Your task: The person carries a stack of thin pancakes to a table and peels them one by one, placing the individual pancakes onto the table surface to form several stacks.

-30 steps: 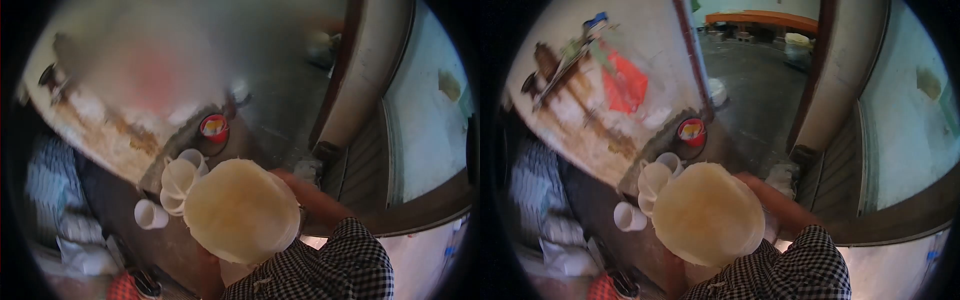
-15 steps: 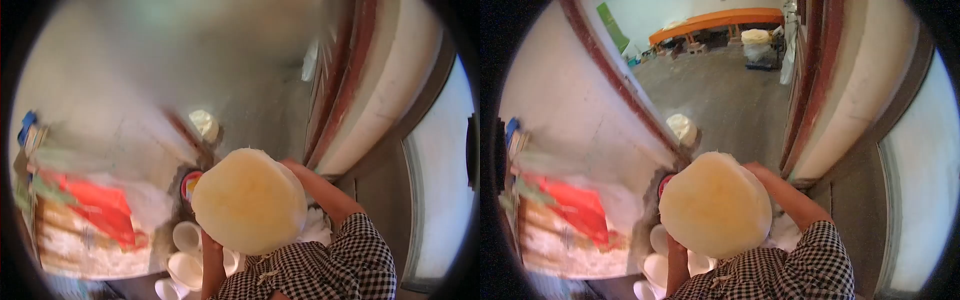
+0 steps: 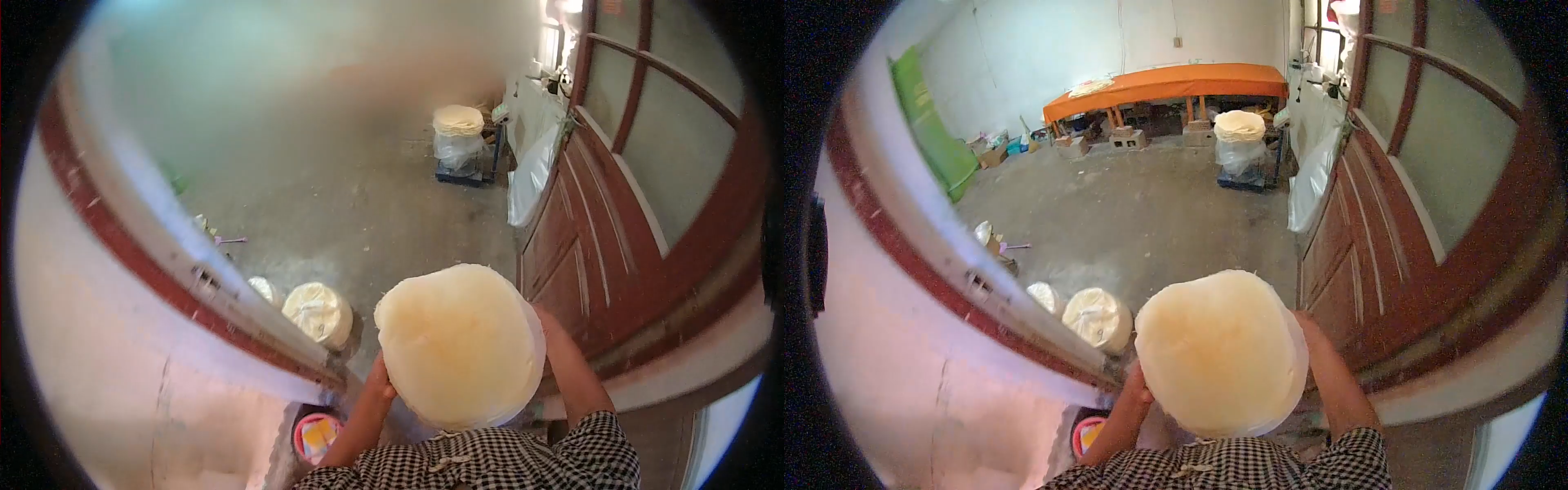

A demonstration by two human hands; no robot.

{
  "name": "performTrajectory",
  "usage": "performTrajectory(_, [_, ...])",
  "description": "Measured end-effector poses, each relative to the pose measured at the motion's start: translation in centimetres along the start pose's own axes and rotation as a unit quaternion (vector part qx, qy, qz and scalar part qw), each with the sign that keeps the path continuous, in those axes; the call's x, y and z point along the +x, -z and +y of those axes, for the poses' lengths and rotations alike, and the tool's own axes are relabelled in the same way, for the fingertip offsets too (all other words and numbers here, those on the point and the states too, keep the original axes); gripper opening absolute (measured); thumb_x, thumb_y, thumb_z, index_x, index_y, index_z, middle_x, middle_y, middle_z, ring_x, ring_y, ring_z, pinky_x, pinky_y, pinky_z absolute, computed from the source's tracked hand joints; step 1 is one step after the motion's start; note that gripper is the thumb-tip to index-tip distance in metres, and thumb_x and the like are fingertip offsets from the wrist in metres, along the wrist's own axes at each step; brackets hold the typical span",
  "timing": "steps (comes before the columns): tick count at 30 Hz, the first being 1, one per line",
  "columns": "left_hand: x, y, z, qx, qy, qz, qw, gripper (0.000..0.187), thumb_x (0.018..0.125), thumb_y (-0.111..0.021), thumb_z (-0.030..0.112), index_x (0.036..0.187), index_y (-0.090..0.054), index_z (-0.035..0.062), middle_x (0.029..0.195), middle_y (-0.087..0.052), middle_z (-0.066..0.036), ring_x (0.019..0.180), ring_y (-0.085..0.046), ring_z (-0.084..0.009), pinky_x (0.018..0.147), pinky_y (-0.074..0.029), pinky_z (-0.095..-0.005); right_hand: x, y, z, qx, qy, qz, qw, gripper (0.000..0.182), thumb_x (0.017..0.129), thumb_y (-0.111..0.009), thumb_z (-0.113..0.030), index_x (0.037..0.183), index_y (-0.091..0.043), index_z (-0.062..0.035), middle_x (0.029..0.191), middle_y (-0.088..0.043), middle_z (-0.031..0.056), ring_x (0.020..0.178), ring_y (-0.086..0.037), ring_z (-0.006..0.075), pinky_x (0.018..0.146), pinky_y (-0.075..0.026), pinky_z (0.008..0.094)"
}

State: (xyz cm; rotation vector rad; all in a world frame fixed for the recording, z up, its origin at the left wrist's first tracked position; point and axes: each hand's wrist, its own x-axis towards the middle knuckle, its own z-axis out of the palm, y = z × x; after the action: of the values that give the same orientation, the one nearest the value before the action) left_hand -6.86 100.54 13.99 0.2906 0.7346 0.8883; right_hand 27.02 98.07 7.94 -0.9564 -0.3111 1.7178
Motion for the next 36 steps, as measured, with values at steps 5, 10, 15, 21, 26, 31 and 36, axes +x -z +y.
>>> performTrajectory(5, [17.7,-1.2,4.4,-0.030,-0.013,0.007,0.999,0.038,0.085,-0.047,0.027,0.113,-0.047,0.0024,0.107,-0.056,-0.012,0.092,-0.058,-0.0217,0.073,-0.052,-0.0350,14.5,-1.7,-10.0,0.036,-0.070,0.029,0.996,0.032,0.078,-0.056,-0.026,0.097,-0.060,-0.0011,0.093,-0.062,0.0102,0.080,-0.060,0.0197,0.072,-0.048,0.0360])
performTrajectory(10, [24.1,1.0,13.1,-0.067,0.004,-0.022,0.998,0.041,0.086,-0.046,0.027,0.119,-0.043,0.0029,0.112,-0.053,-0.013,0.096,-0.056,-0.0233,0.075,-0.051,-0.0360,29.5,-4.4,-11.0,-0.029,-0.030,0.012,0.999,0.026,0.077,-0.057,-0.020,0.093,-0.061,-0.0001,0.091,-0.063,0.0106,0.081,-0.060,0.0211,0.071,-0.048,0.0349])
performTrajectory(15, [38.4,3.0,22.3,-0.039,-0.014,-0.008,0.999,0.038,0.087,-0.044,0.025,0.118,-0.043,0.0030,0.113,-0.053,-0.013,0.096,-0.056,-0.0221,0.076,-0.051,-0.0339,43.7,-9.2,-17.4,-0.072,-0.040,0.047,0.995,0.026,0.079,-0.054,-0.021,0.094,-0.061,-0.0012,0.092,-0.062,0.0096,0.081,-0.060,0.0196,0.072,-0.048,0.0346])
performTrajectory(21, [57.0,-3.8,31.3,-0.033,0.031,-0.081,0.996,0.038,0.085,-0.046,0.024,0.115,-0.046,-0.0007,0.108,-0.055,-0.013,0.092,-0.058,-0.0212,0.076,-0.051,-0.0352,56.6,-9.9,-26.8,-0.035,0.004,0.056,0.998,0.024,0.078,-0.057,-0.019,0.094,-0.062,-0.0021,0.092,-0.062,0.0086,0.082,-0.060,0.0176,0.073,-0.047,0.0334])
performTrajectory(26, [71.3,-5.8,36.7,-0.022,0.032,-0.068,0.997,0.033,0.086,-0.046,0.022,0.110,-0.049,-0.0001,0.102,-0.058,-0.014,0.085,-0.060,-0.0210,0.068,-0.053,-0.0320,69.0,-9.2,-31.7,-0.058,0.033,0.124,0.990,0.025,0.076,-0.060,-0.020,0.094,-0.062,-0.0021,0.089,-0.063,0.0092,0.077,-0.060,0.0177,0.068,-0.048,0.0327])
performTrajectory(31, [85.5,-5.9,43.3,0.013,0.022,-0.066,0.997,0.035,0.086,-0.044,0.023,0.113,-0.047,0.0002,0.104,-0.057,-0.013,0.089,-0.059,-0.0211,0.070,-0.053,-0.0323,84.4,-11.1,-38.2,-0.100,0.005,0.130,0.986,0.027,0.076,-0.061,-0.021,0.094,-0.062,-0.0021,0.089,-0.063,0.0092,0.076,-0.060,0.0174,0.068,-0.048,0.0324])
performTrajectory(36, [94.6,-9.5,50.9,0.000,-0.039,-0.045,0.998,0.037,0.087,-0.043,0.025,0.114,-0.046,0.0002,0.106,-0.056,-0.014,0.088,-0.059,-0.0236,0.070,-0.053,-0.0336,98.3,-15.4,-47.8,-0.182,-0.016,0.138,0.974,0.028,0.075,-0.062,-0.022,0.094,-0.062,-0.0022,0.089,-0.063,0.0092,0.076,-0.060,0.0172,0.068,-0.048,0.0320])
